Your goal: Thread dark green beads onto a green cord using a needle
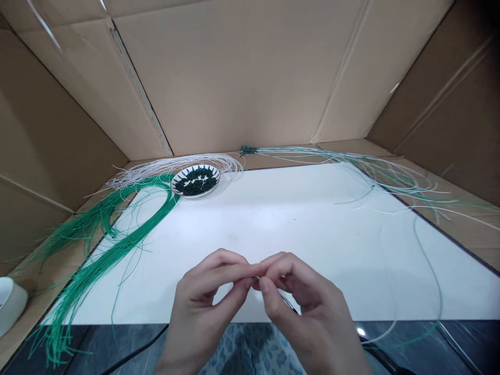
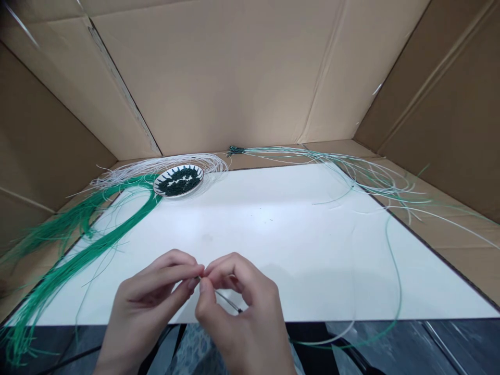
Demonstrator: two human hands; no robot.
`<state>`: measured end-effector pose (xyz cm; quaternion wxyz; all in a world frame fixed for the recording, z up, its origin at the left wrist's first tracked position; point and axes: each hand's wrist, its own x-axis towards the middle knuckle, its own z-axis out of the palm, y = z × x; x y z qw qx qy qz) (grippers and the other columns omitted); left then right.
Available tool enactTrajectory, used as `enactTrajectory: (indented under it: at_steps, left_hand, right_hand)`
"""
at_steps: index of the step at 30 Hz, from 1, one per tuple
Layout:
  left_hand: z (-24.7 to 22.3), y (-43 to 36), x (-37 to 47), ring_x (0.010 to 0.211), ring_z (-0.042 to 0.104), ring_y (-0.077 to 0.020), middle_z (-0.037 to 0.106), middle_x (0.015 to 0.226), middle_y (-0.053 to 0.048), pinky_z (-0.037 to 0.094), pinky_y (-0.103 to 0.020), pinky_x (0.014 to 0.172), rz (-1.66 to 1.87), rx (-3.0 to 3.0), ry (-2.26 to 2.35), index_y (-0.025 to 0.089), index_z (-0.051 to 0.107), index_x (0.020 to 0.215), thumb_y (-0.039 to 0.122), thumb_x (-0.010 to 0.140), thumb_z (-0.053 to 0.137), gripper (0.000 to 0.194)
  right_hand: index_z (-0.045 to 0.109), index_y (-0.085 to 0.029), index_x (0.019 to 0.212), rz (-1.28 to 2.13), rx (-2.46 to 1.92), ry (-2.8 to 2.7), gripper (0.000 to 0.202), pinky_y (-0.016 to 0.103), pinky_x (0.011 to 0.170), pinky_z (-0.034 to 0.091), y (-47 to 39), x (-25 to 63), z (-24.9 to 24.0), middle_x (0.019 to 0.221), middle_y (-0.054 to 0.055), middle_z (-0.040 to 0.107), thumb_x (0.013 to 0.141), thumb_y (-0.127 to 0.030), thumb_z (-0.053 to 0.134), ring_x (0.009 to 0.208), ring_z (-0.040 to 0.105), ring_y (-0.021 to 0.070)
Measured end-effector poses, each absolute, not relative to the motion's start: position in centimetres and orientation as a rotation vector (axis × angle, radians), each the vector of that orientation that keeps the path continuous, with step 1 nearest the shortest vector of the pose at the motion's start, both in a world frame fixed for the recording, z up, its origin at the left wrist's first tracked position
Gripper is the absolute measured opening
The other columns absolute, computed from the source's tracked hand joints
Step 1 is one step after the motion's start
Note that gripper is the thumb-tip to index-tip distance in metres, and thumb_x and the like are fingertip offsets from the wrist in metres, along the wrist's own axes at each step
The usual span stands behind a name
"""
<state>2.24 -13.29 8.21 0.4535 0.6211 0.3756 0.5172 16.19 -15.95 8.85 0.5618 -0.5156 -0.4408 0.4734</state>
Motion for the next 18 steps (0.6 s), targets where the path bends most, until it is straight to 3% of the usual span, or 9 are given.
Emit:
enactTrajectory:
  at_steps: [8,18]
  left_hand:
    - [8.05,-13.34,2.38,0.074,0.065,-0.0158,0.072,0.076,-0.001,0.052,-0.021,0.064,1.324,1.419,1.008,0.023,0.079,0.078,0.003,0.08,0.074,0.021]
    - [8.04,-13.0,1.68,0.072,0.066,-0.0139,0.07,0.08,-0.001,0.054,-0.02,0.066,1.323,1.876,0.957,0.023,0.078,0.087,-0.002,0.084,0.069,0.028]
  right_hand:
    - [0.06,-0.024,0.064,1.16,-1.249,-0.968,0.012,0.029,0.075,0.054,-15.79,16.12,9.26,0.074,-0.002,0.067,0.073,-0.023,0.069,0.075,0.065,0.0173]
    - [0.058,-0.023,0.063,1.168,-1.252,-0.939,0.016,0.025,0.073,0.055,-15.81,16.22,8.86,0.077,-0.002,0.068,0.072,-0.024,0.071,0.073,0.065,0.0158]
